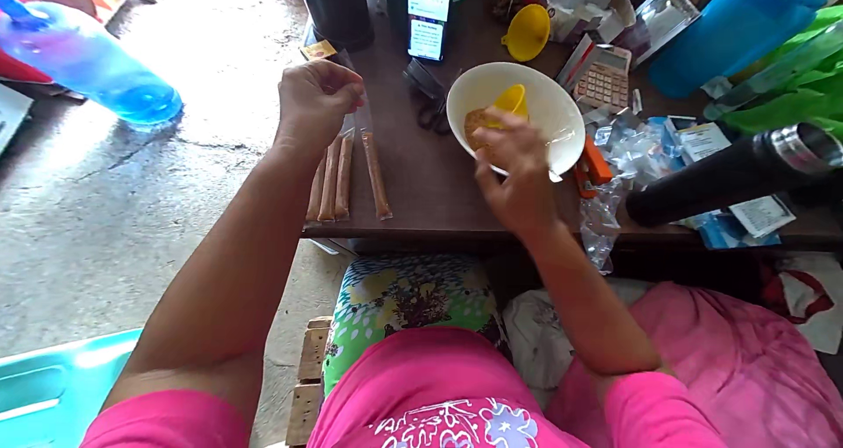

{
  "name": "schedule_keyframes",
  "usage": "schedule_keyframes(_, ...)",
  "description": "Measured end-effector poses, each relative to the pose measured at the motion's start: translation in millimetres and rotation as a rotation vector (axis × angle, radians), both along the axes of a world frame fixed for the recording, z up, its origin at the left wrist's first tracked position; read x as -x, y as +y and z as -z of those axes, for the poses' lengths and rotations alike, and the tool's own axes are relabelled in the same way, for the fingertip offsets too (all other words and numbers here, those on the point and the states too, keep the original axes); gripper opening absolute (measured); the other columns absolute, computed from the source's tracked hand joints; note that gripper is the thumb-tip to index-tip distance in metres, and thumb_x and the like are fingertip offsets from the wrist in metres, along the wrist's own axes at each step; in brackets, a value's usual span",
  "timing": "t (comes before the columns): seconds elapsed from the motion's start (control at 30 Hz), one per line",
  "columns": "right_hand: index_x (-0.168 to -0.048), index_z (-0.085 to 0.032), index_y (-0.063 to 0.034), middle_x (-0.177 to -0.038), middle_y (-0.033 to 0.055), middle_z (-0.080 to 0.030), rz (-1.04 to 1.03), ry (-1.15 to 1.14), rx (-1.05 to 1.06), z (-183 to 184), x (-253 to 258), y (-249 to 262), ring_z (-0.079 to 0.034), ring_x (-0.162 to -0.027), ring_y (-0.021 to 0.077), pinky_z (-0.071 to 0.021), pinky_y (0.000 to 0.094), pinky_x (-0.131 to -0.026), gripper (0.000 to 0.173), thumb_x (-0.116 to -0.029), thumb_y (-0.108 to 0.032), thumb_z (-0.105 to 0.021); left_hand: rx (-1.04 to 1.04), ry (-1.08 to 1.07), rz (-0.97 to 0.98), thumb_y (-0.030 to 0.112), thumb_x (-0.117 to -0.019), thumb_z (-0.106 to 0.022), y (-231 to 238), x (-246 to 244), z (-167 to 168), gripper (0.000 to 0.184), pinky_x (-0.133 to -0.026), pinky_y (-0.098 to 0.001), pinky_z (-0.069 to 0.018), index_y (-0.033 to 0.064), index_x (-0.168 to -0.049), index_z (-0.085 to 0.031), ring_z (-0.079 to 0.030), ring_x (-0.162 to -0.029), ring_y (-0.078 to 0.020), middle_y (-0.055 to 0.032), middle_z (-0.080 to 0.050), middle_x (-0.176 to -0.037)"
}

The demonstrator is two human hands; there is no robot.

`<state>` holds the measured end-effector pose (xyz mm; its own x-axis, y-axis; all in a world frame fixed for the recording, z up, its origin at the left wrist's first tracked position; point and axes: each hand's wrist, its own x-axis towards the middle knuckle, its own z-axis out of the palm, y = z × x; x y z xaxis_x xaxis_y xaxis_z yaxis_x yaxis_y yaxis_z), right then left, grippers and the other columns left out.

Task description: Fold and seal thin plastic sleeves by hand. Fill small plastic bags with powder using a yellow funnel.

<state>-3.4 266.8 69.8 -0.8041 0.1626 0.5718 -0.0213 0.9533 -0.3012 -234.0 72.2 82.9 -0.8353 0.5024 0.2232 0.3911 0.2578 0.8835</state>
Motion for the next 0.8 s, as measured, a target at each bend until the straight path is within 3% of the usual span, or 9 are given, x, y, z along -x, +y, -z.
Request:
schedule_keyframes(0.1,-0.111,-0.077,-0.0052,-0.128,0.011,-0.07,-0.316,-0.091,0.092,33,7,-54,-0.066,-0.119,0.0267,-0.0529,0.0433,-0.101,0.021,-0.0971,-0.008,-0.061,0.04,-0.008,0.0,0.011,-0.0994,-0.062,1,5,4,0.019,-0.082,-0.0238,-0.0584,-0.0011,-0.114,-0.067,-0.068,-0.085,-0.0035,-0.0066,-0.069,-0.104)
schedule_keyframes(0.17,-0.118,-0.075,-0.0025,-0.126,0.0139,-0.071,-0.4,-0.129,0.154,56,20,-74,-0.067,-0.117,0.0293,-0.0544,0.0431,-0.1,0.024,-0.0959,-0.006,-0.064,0.057,0.002,0.005,0.011,-0.0998,-0.062,1,7,6,0.02,-0.082,-0.0244,-0.0582,-0.0013,-0.114,-0.067,-0.068,-0.085,-0.0042,-0.0072,-0.069,-0.104)
schedule_keyframes(0.23,-0.126,-0.071,-0.0016,-0.13,0.0164,-0.068,-0.409,-0.148,0.207,65,31,-85,-0.064,-0.122,0.0325,-0.0521,0.0437,-0.104,0.03,-0.0963,-0.006,-0.066,0.062,0.014,0.001,0.012,-0.0999,-0.062,1,9,6,0.02,-0.083,-0.0253,-0.0581,-0.001,-0.114,-0.067,-0.069,-0.085,-0.0047,-0.0076,-0.07,-0.104)
schedule_keyframes(0.37,-0.116,-0.075,-0.0007,-0.127,0.017,-0.069,-0.409,-0.103,0.237,69,41,-103,-0.065,-0.12,0.0317,-0.054,0.0398,-0.102,0.022,-0.097,-0.007,-0.066,0.079,0.036,-0.011,0.012,-0.1005,-0.06,-5,15,8,0.022,-0.085,-0.0297,-0.058,-0.0018,-0.116,-0.067,-0.069,-0.088,-0.0089,-0.0105,-0.07,-0.107)
schedule_keyframes(0.67,-0.122,-0.075,-0.0044,-0.129,0.0139,-0.069,-0.395,-0.097,0.177,73,52,-124,-0.065,-0.12,0.0311,-0.0528,0.0416,-0.102,0.026,-0.0973,-0.008,-0.066,0.09,0.002,-0.038,0.012,-0.1015,-0.058,-11,27,12,0.023,-0.088,-0.03,-0.0574,-0.0016,-0.118,-0.067,-0.07,-0.092,-0.0103,-0.012,-0.07,-0.111)
schedule_keyframes(0.73,-0.128,-0.071,-0.0033,-0.134,0.0127,-0.067,-0.39,-0.114,0.184,73,51,-124,-0.063,-0.123,0.0308,-0.0508,0.0423,-0.104,0.031,-0.0981,-0.008,-0.065,0.093,0.002,-0.047,0.013,-0.1019,-0.057,-12,27,11,0.025,-0.089,-0.0315,-0.0571,-0.0006,-0.121,-0.066,-0.07,-0.094,-0.0119,-0.0132,-0.069,-0.116)
schedule_keyframes(0.8,-0.134,-0.066,-0.0011,-0.138,0.0133,-0.065,-0.393,-0.105,0.242,72,46,-122,-0.062,-0.126,0.0306,-0.0499,0.0425,-0.106,0.036,-0.0989,-0.007,-0.063,0.08,0.002,-0.064,0.012,-0.1008,-0.058,-14,24,11,0.034,-0.089,-0.0339,-0.0577,0.0005,-0.133,-0.06,-0.071,-0.097,-0.0153,-0.0165,-0.063,-0.131)
